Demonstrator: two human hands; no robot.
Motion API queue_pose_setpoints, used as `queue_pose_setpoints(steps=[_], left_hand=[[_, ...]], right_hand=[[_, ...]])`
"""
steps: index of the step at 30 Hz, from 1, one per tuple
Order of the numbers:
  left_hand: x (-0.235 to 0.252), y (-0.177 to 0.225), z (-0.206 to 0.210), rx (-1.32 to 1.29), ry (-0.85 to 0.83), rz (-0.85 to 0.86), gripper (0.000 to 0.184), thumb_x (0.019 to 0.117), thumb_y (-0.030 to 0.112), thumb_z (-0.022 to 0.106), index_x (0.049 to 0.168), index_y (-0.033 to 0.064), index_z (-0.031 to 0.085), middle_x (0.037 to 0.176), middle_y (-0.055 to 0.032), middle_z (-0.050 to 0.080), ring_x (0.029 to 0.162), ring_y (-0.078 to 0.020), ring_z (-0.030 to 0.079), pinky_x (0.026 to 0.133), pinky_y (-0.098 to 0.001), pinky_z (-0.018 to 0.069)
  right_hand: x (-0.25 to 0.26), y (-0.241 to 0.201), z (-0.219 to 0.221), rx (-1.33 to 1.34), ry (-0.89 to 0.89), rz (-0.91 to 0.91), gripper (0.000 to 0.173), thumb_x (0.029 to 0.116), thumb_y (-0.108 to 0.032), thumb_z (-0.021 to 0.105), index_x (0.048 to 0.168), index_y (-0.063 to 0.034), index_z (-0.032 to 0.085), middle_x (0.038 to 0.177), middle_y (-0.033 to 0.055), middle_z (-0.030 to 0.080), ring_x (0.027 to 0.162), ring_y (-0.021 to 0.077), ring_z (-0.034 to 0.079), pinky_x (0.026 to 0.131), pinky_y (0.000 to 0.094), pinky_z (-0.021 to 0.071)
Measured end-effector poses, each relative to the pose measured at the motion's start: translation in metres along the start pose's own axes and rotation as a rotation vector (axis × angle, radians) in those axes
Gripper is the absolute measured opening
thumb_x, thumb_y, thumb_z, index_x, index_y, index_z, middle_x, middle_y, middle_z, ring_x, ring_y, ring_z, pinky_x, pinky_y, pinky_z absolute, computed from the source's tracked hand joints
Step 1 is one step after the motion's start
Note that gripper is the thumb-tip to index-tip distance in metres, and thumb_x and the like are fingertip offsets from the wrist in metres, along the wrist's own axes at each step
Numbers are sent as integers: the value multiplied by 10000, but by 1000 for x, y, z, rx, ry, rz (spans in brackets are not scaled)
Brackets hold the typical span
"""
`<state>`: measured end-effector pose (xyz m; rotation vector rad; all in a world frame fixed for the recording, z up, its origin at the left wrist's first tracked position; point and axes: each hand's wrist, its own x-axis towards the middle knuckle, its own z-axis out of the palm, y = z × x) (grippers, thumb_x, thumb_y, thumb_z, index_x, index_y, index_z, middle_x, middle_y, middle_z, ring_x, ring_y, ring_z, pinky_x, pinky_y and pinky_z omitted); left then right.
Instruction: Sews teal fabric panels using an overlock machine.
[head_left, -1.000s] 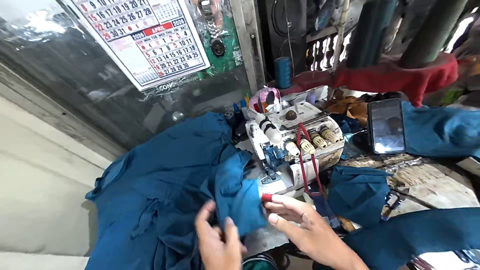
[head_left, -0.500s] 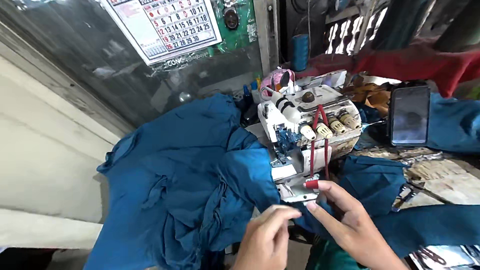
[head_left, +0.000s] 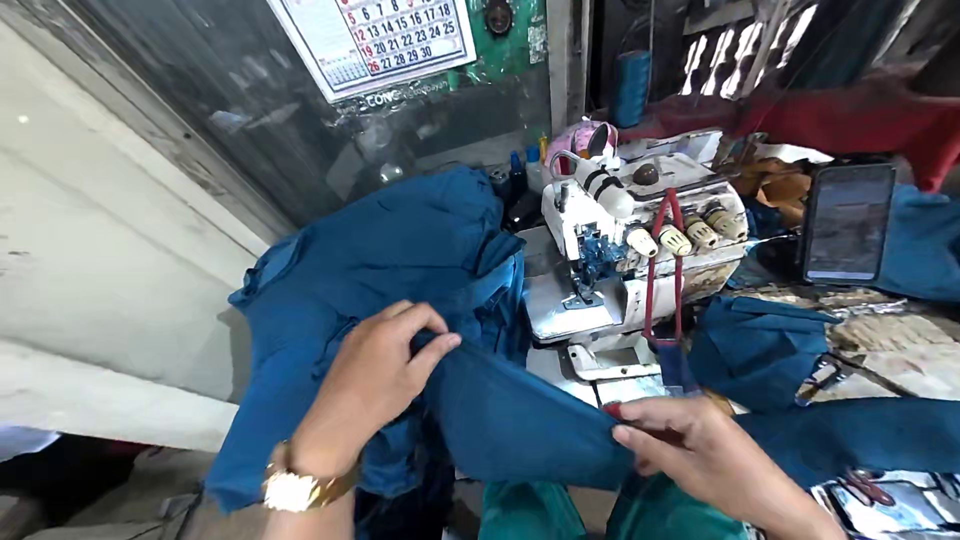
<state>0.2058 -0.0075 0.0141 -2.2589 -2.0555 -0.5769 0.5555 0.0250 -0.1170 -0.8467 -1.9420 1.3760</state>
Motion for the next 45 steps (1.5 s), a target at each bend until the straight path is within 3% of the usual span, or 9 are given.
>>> queue_pose_setpoints(steps=[5,8,11,15,18,20,23,31,45], left_hand=[[22,-39,113,-198,20,-55,167,977,283,708,952,118,715,959,-81,697,880,-261,685,771,-518,574],[13,-40,110,-313,8,-138,231,955,300,742,1109,139,682,1051,-75,696,801,-226,667,688,-461,565],[-13,-23,83,-245,97,-149,386,974,312,710,1329,190,620,1240,-42,627,794,-157,680,658,-385,621],[-93,37,117,-737,295,-141,167,931,216,763,1011,87,695,859,-14,716,665,-108,673,559,-279,591],[-123,102,173,-972,253,-222,392,773,265,917,959,60,638,874,-34,644,680,-110,623,581,-272,571],[-118,121,189,-972,300,-275,287,790,179,870,952,20,694,873,-29,693,721,-106,684,651,-285,624],[-111,98,178,-975,294,-264,73,895,114,774,912,77,714,892,-12,730,743,-131,707,650,-300,634],[-105,75,129,-515,330,-184,167,926,122,714,1082,88,763,1005,15,721,768,-28,687,619,-188,609],[-117,81,148,-549,264,-162,172,968,142,631,1064,124,772,1031,3,674,868,-54,664,705,-214,600]], right_hand=[[19,24,22,43,107,222,236,1023,-310,636,1095,-128,769,856,29,768,636,187,734,532,352,636],[12,19,31,238,144,242,249,1008,-225,656,1206,-83,705,885,94,750,619,229,708,503,354,608],[5,15,36,342,72,239,479,937,-128,718,1392,-120,567,1007,122,743,755,274,738,635,401,650],[1,21,53,211,223,161,566,854,-174,802,1372,-119,580,974,45,753,724,203,720,623,340,631],[10,5,70,229,304,107,508,832,-238,845,1271,-99,630,833,33,718,635,171,664,539,300,567],[14,-15,74,173,340,77,462,826,-297,847,1192,-88,655,803,4,708,617,135,647,534,284,546],[14,-20,55,-33,332,41,429,838,-369,852,1156,-135,685,820,-40,730,637,118,685,560,297,599],[11,17,44,-396,358,26,288,820,-320,761,1105,-300,727,753,-152,689,602,10,634,537,247,564],[6,15,70,-350,407,-16,182,938,-271,633,1051,-219,767,844,-114,720,677,-4,653,587,229,579]])
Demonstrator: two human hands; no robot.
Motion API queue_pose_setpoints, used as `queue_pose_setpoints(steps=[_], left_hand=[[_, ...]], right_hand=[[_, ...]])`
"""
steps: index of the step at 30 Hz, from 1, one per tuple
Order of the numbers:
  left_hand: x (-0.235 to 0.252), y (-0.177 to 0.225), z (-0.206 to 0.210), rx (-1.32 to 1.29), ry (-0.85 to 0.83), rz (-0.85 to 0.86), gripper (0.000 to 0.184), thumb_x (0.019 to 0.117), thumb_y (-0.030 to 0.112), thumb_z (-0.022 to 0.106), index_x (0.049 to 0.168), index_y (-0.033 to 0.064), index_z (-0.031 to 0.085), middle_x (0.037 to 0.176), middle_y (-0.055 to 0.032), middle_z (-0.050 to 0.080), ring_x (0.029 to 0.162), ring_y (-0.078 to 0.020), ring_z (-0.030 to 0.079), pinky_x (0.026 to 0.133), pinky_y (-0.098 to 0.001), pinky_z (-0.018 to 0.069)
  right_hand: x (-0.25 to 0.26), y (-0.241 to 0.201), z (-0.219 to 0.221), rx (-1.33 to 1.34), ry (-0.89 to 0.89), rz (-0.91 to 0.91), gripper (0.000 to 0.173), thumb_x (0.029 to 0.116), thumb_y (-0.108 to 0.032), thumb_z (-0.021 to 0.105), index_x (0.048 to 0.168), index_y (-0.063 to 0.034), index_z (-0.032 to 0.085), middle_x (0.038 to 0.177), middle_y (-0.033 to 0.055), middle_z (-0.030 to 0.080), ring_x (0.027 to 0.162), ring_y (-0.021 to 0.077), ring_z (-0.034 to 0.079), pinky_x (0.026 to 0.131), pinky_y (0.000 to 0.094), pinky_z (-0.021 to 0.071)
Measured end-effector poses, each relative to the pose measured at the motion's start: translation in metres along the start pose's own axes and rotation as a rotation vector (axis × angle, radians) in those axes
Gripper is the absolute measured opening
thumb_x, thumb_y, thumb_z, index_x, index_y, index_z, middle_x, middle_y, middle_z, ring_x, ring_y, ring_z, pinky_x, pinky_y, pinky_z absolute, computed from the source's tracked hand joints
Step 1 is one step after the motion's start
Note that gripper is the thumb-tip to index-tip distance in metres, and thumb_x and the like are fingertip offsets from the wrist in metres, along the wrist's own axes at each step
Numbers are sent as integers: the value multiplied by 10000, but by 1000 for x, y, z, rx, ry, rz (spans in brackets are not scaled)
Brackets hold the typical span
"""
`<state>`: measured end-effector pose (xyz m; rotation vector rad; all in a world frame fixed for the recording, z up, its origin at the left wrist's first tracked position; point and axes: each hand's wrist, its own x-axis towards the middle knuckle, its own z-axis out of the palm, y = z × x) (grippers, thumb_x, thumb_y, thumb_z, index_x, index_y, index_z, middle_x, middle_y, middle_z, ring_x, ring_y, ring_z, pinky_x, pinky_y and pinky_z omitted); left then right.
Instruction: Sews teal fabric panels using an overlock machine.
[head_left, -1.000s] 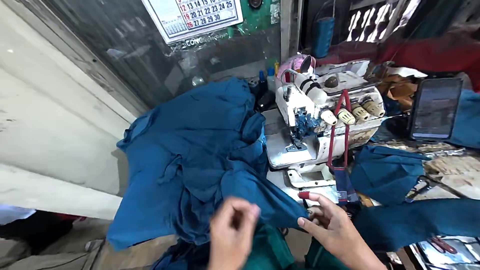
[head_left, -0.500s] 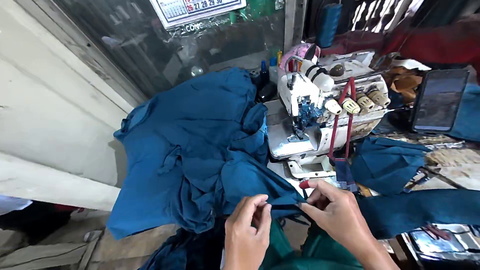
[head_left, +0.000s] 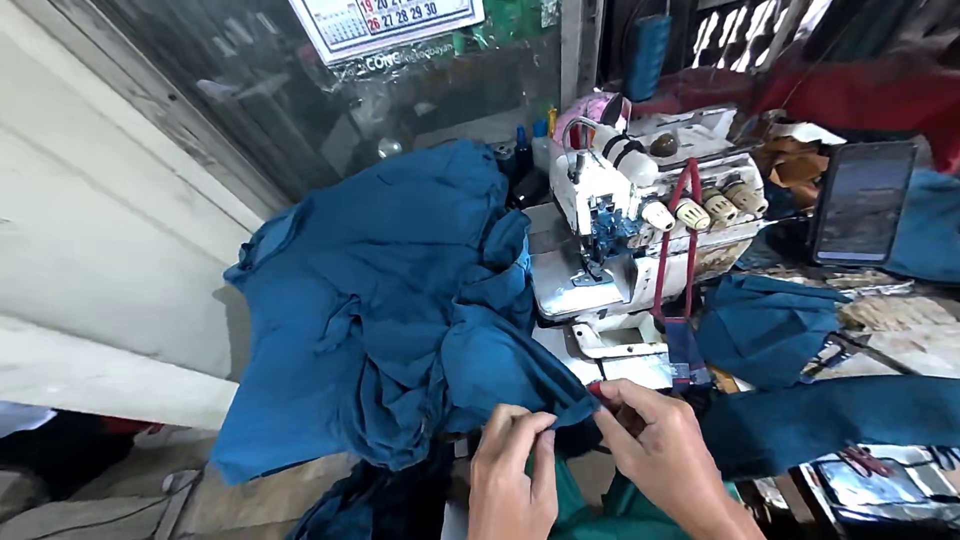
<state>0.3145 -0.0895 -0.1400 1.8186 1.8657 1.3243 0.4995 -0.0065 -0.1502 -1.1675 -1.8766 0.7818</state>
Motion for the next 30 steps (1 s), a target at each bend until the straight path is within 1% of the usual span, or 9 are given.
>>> queue_pose_setpoints(steps=[3,6,8,10,13,16,19,22,30], left_hand=[[11,-2,-7,-238,64,-94,212,1034,89,496,1147,36,668,1072,-39,707,942,-128,689,801,-294,608],[29,4,-36,-164,128,94,254,1040,77,415,1171,27,627,1017,-43,702,866,-99,677,735,-264,593],[41,22,-58,5,202,242,251,1055,140,462,1153,47,673,1023,-38,694,878,-45,644,763,-199,551],[59,30,-65,191,253,317,212,1025,181,584,1083,45,737,931,-51,703,801,-81,663,709,-248,576],[87,-20,-35,522,66,262,192,1020,287,629,1103,153,737,936,-11,681,708,-133,655,578,-325,556],[101,-59,-3,671,-55,202,207,1022,329,611,1078,173,736,930,-32,651,675,-187,651,543,-393,556],[99,-50,-6,666,-91,137,219,1017,351,616,1091,184,737,937,-17,659,748,-181,670,601,-399,577],[99,-41,-8,649,-44,165,245,1005,334,623,1154,177,737,1031,-29,675,969,-219,650,814,-430,554],[92,-68,-2,647,-43,253,270,1018,322,542,1108,188,759,1011,-45,701,981,-272,659,852,-500,523]], right_hand=[[-3,-14,10,110,-137,-33,178,973,-263,642,1078,-198,769,895,-87,735,734,17,678,651,246,605],[-5,-49,5,272,-239,-145,179,1012,-274,641,1072,-148,754,849,-52,716,670,28,643,586,233,570],[-4,-67,1,377,-256,-168,149,1006,-232,648,1039,-121,743,792,-38,697,612,32,617,523,226,539],[7,-65,8,402,-234,-84,125,997,-224,662,1029,-118,719,743,-35,694,574,61,641,484,251,558],[35,-34,33,49,-247,118,228,969,-331,667,1166,-216,663,746,-68,712,622,87,693,601,334,621],[50,-28,44,-243,-298,183,356,944,-379,671,1249,-204,615,732,-6,663,673,188,668,671,470,576],[51,-28,40,-297,-348,199,402,933,-411,685,1256,-195,581,739,-13,652,675,180,662,666,451,576],[53,-25,36,-259,-364,197,433,930,-418,680,1285,-195,574,734,-27,651,673,164,657,680,440,579],[43,-25,40,-144,-341,172,411,945,-361,643,1309,-182,579,797,10,696,729,210,700,681,488,588]])
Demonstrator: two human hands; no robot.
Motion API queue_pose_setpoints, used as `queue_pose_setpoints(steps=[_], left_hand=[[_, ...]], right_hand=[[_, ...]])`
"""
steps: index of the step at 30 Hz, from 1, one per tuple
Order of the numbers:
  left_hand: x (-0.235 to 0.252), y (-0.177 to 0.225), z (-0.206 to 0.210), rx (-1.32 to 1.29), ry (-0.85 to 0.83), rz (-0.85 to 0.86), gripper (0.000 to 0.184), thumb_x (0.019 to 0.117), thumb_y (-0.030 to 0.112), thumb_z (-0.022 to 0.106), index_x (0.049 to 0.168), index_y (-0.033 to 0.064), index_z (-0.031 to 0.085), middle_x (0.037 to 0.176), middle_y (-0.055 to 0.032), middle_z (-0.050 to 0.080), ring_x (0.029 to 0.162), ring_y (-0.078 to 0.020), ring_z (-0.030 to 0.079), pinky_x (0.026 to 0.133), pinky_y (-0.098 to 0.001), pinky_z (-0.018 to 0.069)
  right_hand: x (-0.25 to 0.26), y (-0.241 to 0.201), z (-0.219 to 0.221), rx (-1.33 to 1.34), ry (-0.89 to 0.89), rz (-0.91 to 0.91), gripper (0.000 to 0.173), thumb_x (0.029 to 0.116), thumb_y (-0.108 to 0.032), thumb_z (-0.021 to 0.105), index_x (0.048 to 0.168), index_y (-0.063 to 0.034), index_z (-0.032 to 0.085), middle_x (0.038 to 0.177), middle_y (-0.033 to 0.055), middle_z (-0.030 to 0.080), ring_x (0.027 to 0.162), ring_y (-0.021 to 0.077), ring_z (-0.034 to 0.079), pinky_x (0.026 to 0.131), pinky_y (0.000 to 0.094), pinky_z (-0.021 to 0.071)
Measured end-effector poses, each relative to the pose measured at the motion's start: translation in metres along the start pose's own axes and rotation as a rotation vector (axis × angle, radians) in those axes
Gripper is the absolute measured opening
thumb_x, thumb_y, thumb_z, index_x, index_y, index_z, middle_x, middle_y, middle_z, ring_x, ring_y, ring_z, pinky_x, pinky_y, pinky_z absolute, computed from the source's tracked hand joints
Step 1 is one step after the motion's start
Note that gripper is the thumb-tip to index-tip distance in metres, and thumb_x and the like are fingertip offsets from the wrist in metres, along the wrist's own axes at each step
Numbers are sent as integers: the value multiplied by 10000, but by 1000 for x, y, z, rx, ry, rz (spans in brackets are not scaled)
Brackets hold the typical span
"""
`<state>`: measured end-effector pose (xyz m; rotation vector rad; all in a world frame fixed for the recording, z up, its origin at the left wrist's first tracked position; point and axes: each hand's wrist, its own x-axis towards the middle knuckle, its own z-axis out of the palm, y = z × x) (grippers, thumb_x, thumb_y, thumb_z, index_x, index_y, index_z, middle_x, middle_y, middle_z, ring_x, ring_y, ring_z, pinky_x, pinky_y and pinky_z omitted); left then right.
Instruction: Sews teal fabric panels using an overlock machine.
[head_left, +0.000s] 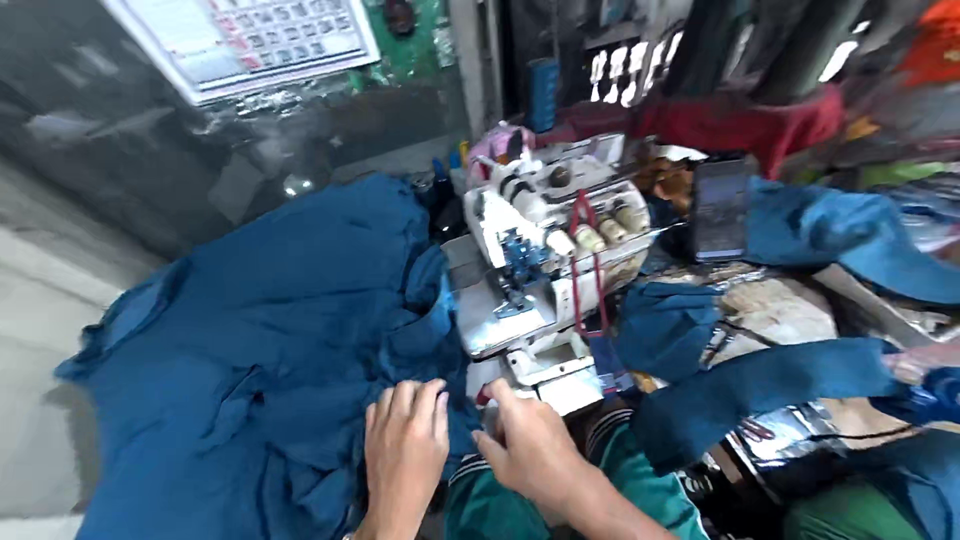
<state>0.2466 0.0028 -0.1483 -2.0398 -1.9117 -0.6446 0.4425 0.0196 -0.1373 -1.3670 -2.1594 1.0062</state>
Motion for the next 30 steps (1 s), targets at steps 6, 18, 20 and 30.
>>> queue_pose_setpoints(steps=[6,18,20,30], left_hand=[[1,0,-47,-181,-38,-12,353,1014,406,566,1196,160,743,1164,-77,707,1125,-283,646,953,-522,519],[-26,35,-65,-519,3,26,160,981,236,674,1093,168,766,1117,-8,720,1096,-160,656,927,-391,547],[-30,32,-68,-534,-11,27,156,981,218,678,1094,156,765,1119,-18,723,1098,-163,658,927,-386,553],[-45,37,-61,-600,-39,-21,165,983,196,672,1096,116,761,1106,-47,722,1076,-168,672,929,-357,571]], right_hand=[[-23,32,-64,305,-72,-219,398,992,-259,656,1378,-181,602,974,38,728,678,144,686,618,368,616],[-26,94,-225,-538,531,-316,254,963,-162,660,1205,-181,732,1078,-21,744,795,164,717,668,456,612],[-32,87,-234,-557,500,-289,278,960,-150,652,1225,-193,723,1056,-24,742,743,171,700,625,472,598],[-29,84,-259,-595,246,-210,150,984,-228,656,1110,-221,737,913,-48,722,753,152,689,679,479,598]])
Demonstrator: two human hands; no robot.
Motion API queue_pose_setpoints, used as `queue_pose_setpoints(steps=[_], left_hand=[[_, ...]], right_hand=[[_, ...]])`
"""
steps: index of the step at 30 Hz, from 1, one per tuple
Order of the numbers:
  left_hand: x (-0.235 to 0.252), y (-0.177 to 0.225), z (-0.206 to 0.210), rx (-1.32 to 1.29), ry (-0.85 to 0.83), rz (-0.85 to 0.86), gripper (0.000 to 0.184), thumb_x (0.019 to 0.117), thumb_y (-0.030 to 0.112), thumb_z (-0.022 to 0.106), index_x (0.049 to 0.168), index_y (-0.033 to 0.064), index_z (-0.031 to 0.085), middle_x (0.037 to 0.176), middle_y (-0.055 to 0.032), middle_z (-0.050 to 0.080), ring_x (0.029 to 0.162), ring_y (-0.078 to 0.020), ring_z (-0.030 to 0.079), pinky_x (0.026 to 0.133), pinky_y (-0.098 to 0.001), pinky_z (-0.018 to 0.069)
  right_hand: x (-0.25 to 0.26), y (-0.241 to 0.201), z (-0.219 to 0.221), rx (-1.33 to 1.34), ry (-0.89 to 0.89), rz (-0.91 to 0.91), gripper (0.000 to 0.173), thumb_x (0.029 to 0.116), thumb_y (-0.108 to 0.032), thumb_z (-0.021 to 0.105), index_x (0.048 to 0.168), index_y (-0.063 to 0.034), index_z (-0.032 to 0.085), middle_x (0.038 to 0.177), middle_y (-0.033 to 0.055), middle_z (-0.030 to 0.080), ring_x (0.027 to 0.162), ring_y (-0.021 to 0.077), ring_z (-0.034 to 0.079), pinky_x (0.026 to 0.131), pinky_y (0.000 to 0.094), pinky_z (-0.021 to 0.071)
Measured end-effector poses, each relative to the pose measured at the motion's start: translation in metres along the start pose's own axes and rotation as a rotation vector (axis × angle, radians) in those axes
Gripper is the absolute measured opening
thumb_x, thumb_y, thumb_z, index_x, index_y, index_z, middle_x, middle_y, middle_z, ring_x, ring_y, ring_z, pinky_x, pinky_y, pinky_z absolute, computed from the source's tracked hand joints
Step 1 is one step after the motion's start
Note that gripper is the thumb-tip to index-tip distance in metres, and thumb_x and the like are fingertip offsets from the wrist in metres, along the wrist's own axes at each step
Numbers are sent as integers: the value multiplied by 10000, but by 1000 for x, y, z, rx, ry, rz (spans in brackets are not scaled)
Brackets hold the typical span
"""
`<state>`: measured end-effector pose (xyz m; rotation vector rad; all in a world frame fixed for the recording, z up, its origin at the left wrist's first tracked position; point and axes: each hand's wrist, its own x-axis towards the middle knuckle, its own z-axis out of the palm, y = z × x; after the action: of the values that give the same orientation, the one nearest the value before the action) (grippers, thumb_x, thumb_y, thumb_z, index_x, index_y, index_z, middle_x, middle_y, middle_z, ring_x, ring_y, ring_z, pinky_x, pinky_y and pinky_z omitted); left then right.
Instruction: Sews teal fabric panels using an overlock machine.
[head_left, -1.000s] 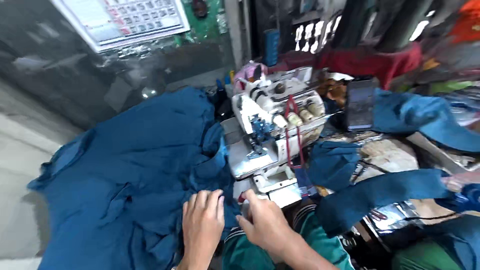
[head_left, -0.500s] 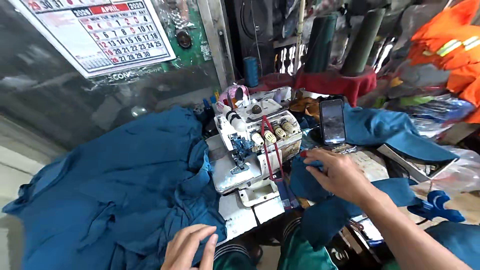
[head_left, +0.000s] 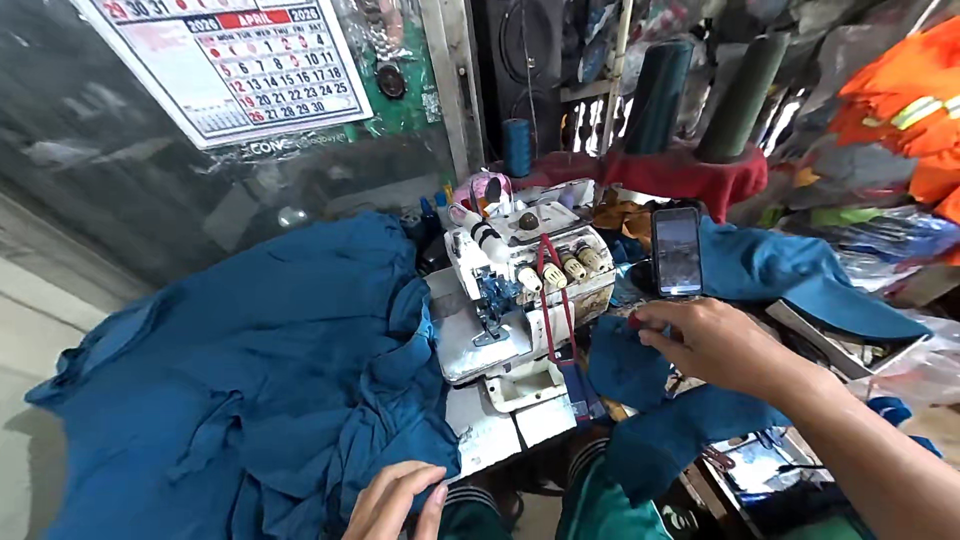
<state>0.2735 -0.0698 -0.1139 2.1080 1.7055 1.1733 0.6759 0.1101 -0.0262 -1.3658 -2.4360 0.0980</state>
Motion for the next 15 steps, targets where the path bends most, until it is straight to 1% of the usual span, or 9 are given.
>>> queue_pose_setpoints(steps=[2,4,5,6,7,9,10,13,15], left_hand=[[-1,9,-1,-9,9,-35,172,988,194,674,1089,90,768,1106,-70,738,1073,-185,694,939,-361,576],[-9,2,-2,-18,3,-31,185,1012,200,648,1121,95,754,1122,-74,728,1076,-193,684,931,-370,569],[-11,-1,-2,-22,8,-29,188,1014,198,643,1127,94,752,1121,-77,726,1066,-191,685,922,-367,574],[-14,-3,-2,-27,12,-33,191,1013,196,644,1131,91,751,1118,-78,725,1061,-187,687,917,-361,579],[-15,-4,-3,-35,13,-41,192,1012,193,647,1132,85,751,1118,-80,725,1058,-183,689,916,-357,583],[-17,-4,-4,-51,10,-55,190,1010,184,649,1130,75,749,1117,-84,725,1060,-181,692,922,-354,586],[-17,-3,-4,-60,9,-56,188,1011,178,648,1125,68,749,1115,-89,725,1060,-183,693,926,-354,586],[-14,1,-1,-76,11,-56,174,1002,165,655,1100,61,756,1099,-94,728,1049,-181,696,917,-344,587],[-7,9,0,-79,18,-72,161,980,144,670,1063,43,764,1077,-91,734,1030,-172,705,907,-316,593]], right_hand=[[5,-2,0,2,-11,21,266,928,-151,728,1191,-194,722,934,-32,741,743,180,701,683,499,603],[7,-5,-1,9,-18,56,466,904,-123,763,1351,-200,655,1068,12,748,781,216,711,717,519,606],[7,-7,0,16,11,63,536,895,-112,766,1406,-198,627,1037,55,744,735,236,694,682,527,594],[6,-8,1,21,46,55,544,894,-105,758,1414,-187,621,1011,71,743,714,243,687,666,528,590],[5,-9,2,29,82,34,495,897,-100,744,1375,-168,638,997,53,746,706,226,693,656,510,598],[5,-10,6,25,119,-15,401,885,-122,714,1278,-181,660,883,-60,726,628,126,649,574,411,584],[6,-11,6,20,87,-20,402,877,-137,737,1266,-195,656,861,-89,719,635,110,647,581,401,584],[11,-13,10,-16,-58,17,505,866,-186,816,1340,-199,641,936,-69,739,804,162,709,735,489,608],[13,-14,9,-18,-58,43,455,883,-183,799,1318,-204,667,880,-61,740,764,160,709,715,488,603]])
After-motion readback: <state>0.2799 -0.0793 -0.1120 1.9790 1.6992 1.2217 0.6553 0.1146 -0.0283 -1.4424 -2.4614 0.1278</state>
